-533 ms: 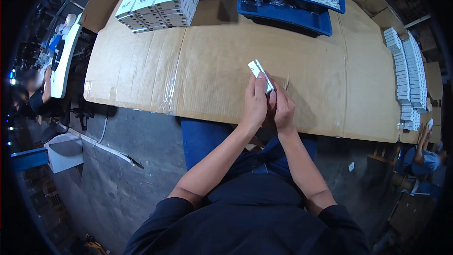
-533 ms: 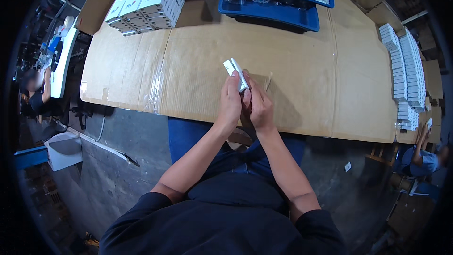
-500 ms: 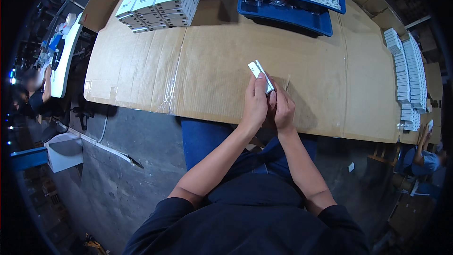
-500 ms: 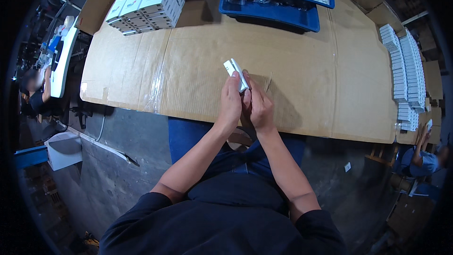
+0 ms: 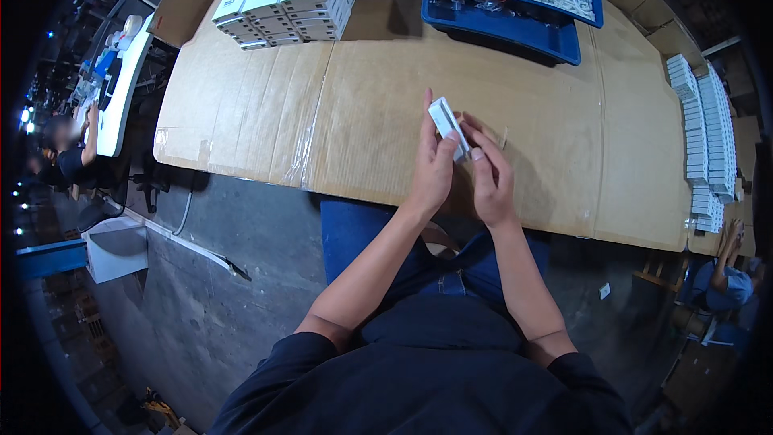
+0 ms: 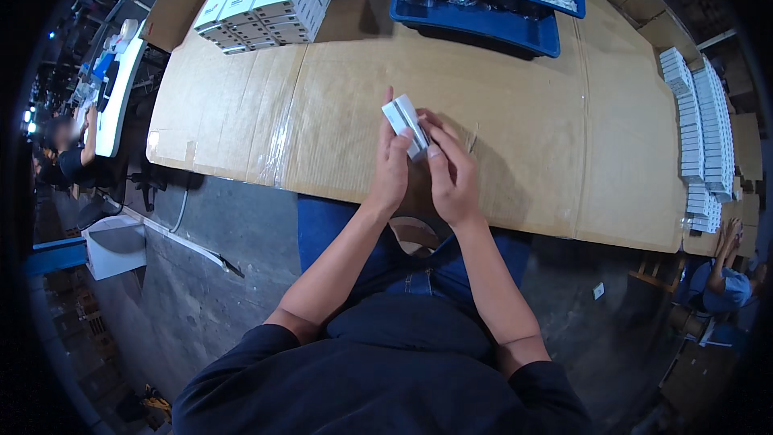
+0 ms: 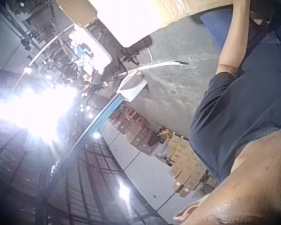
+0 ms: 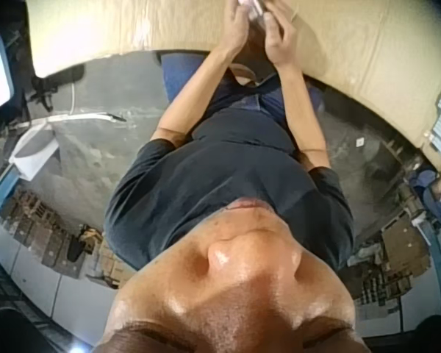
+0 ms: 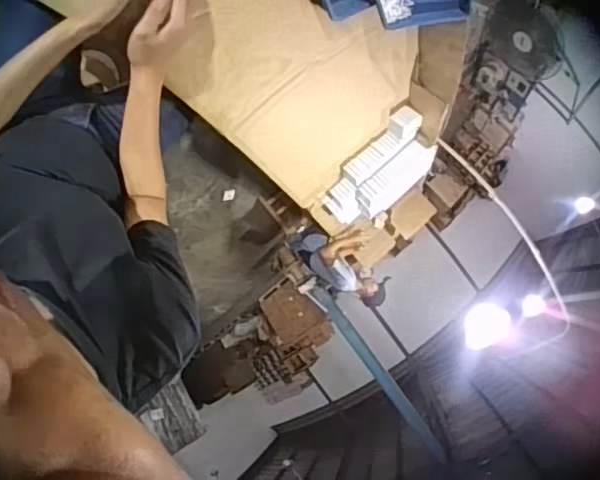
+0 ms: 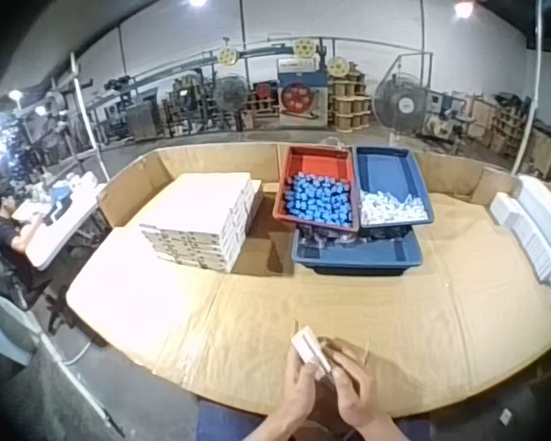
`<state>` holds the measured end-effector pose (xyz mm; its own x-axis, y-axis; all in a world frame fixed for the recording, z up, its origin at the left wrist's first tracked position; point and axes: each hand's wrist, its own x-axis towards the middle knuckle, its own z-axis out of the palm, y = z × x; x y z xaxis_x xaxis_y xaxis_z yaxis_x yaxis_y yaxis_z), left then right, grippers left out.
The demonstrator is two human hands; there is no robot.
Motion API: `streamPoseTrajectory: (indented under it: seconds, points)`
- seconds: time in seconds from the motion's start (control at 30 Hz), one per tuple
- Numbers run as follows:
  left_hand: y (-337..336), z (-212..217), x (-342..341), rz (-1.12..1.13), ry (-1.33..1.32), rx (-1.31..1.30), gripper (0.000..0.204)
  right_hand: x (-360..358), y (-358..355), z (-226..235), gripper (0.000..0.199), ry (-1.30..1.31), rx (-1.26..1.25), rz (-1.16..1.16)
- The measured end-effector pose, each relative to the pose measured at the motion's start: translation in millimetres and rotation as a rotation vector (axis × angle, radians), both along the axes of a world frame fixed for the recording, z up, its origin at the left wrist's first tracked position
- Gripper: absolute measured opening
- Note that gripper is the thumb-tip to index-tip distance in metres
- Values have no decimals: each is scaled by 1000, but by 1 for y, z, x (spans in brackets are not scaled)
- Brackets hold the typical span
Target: The recorder is assembling small electronic or mechanical units by placing components inside a white housing and securing them.
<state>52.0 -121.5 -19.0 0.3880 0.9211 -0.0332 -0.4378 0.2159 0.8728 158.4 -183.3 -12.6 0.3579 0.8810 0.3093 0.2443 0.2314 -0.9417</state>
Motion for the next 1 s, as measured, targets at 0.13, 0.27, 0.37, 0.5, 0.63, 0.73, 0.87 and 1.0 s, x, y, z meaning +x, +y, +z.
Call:
streamPoseTrajectory:
  seconds: [0.13,0.27,0.37,0.5,0.63,0.73,0.87,1.0]
  points:
    - [-2,3,-7,-80,93,270,107,7,0,30,45,501,-350,16]
    - [1,0,-9,-149,257,569,105,19,-4,41,48,551,-461,44]
    - [-1,-1,-4,-118,190,493,89,17,-3,36,50,544,-288,44]
    - [-5,27,-5,-211,5,-64,66,6,-5,31,53,292,-164,33]
    - [-14,30,-6,-104,48,40,67,-6,-8,32,57,27,-1,12]
    - [-13,21,-6,9,135,263,66,-7,-11,31,53,-180,13,-2]
    - [-15,24,-10,-7,119,298,66,-10,-14,31,46,-245,75,-3]
    - [-17,30,-11,-18,140,305,67,-10,-13,35,44,-383,129,-39]
